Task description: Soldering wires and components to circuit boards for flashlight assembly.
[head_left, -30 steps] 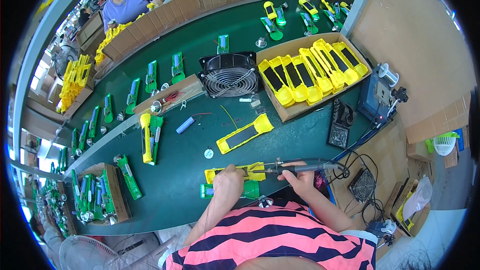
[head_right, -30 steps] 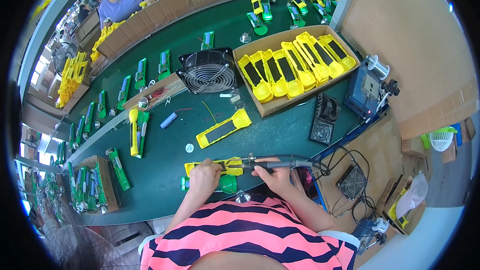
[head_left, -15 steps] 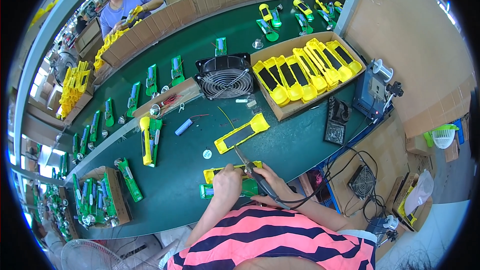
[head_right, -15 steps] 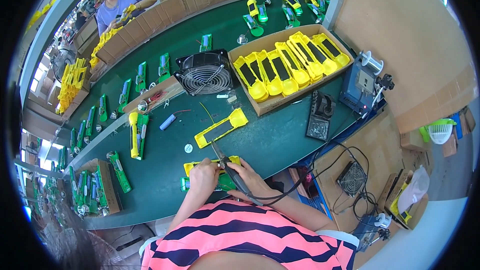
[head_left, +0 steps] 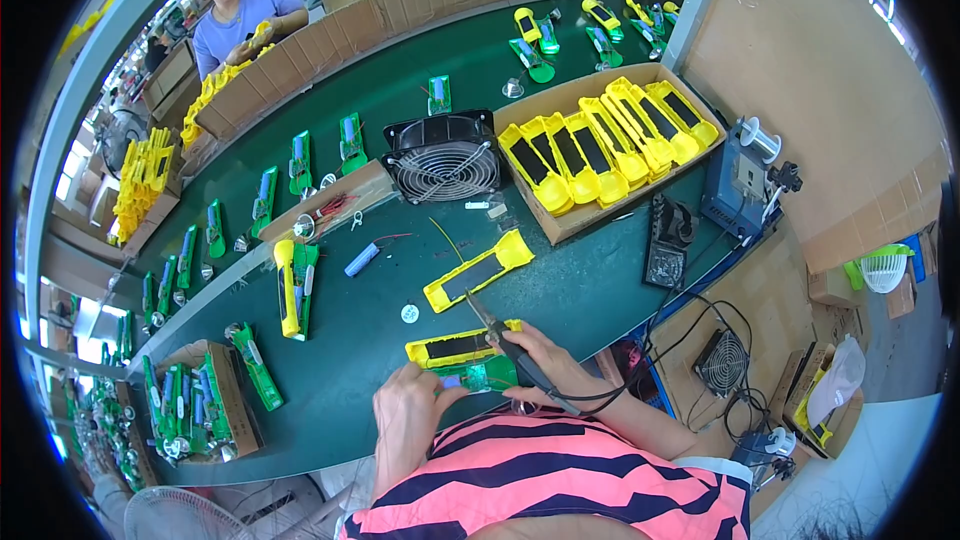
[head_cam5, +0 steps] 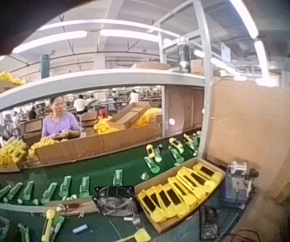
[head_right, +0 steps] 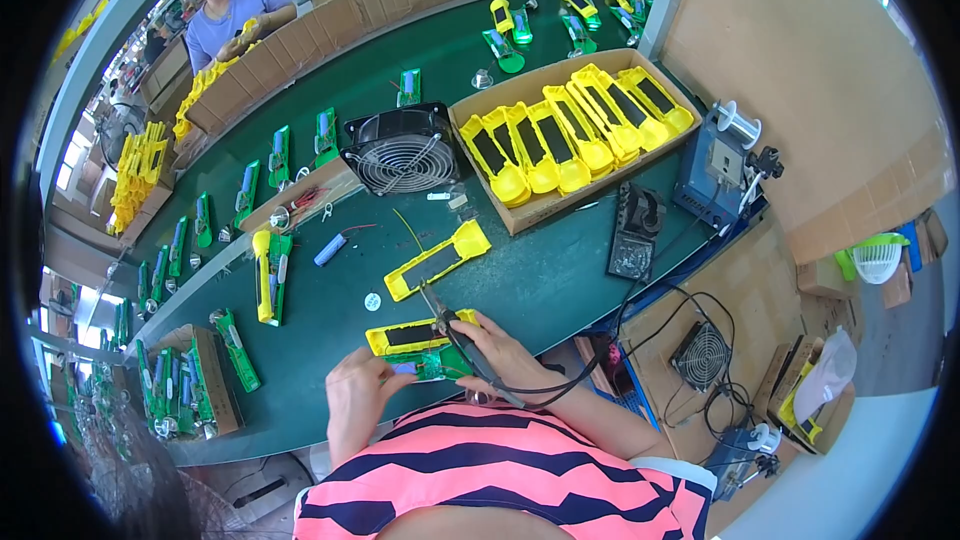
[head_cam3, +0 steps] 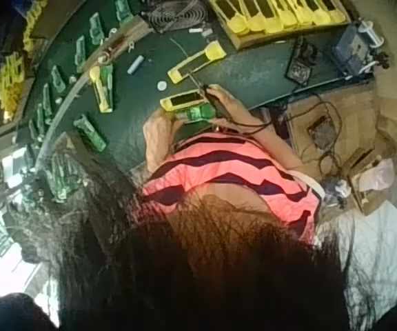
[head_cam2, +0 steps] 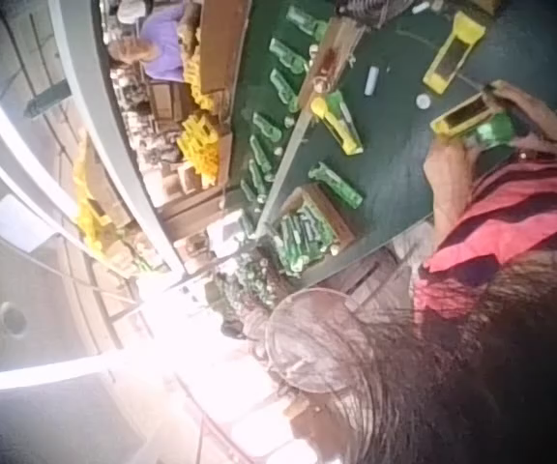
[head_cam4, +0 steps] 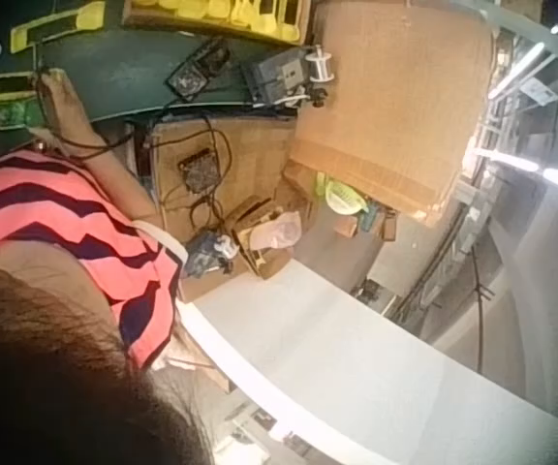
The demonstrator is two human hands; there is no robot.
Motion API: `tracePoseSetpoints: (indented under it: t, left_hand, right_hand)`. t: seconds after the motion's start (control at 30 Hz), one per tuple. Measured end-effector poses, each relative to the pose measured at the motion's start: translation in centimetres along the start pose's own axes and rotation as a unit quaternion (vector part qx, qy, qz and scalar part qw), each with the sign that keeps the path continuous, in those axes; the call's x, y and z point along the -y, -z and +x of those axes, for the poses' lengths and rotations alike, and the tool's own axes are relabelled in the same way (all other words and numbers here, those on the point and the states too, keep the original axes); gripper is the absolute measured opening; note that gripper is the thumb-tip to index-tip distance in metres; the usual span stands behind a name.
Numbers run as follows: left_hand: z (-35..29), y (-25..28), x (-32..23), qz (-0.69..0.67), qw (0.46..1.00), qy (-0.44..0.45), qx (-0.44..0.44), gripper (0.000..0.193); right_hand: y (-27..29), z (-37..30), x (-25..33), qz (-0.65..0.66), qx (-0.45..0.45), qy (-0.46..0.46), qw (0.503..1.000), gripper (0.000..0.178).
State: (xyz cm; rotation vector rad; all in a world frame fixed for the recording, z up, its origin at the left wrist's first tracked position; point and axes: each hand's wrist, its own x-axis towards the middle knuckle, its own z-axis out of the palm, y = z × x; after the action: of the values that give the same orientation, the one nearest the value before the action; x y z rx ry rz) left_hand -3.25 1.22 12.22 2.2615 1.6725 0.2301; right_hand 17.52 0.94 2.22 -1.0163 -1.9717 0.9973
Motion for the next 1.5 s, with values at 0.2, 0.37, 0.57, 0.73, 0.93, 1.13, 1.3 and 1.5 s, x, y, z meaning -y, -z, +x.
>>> tracePoseSetpoints:
  t: [0.2,0.37,0.57,0.73,0.93,1.13,1.3,1.5]
  left_hand:
    - [-0.4,-5.3,0.8,-0.043,0.982,-0.097,-0.159,0.015]
    - [-0.1,-9.7,0.9,-0.197,0.942,-0.063,-0.263,0.019]
    - [0.3,-8.4,1.0,-0.151,0.967,-0.099,-0.18,0.012]
    - [0.3,-7.4,1.2,-0.245,0.957,-0.04,-0.147,0.01]
    - [0.4,-7.2,1.2,-0.226,0.964,-0.03,-0.139,0.009]
    - [0.6,-7.1,1.1,-0.212,0.97,-0.025,-0.118,0.008]
    - [0.7,-7.2,1.0,-0.216,0.971,-0.018,-0.106,0.008]
    - [0.8,-7.2,1.0,-0.211,0.971,-0.025,-0.111,0.009]
  right_hand:
    - [1.5,1.8,-1.1,-0.001,0.034,0.048,0.998,0.075]
    - [1.9,1.6,0.1,-0.023,-0.004,0.057,0.998,0.068]
    - [1.6,-1.6,0.7,-0.039,-0.12,-0.001,0.992,0.026]
    - [0.4,-3.9,0.5,-0.001,-0.238,0.059,0.969,0.018]
    - [-2.8,-4.8,-1.3,0.158,-0.336,-0.036,0.928,0.012]
    - [-3.4,-4.7,-1.6,0.146,-0.336,-0.052,0.929,0.014]
    - [-3.5,-4.7,-1.6,0.155,-0.336,-0.072,0.926,0.014]
    - [-3.5,-4.8,-1.8,0.142,-0.322,-0.068,0.934,0.015]
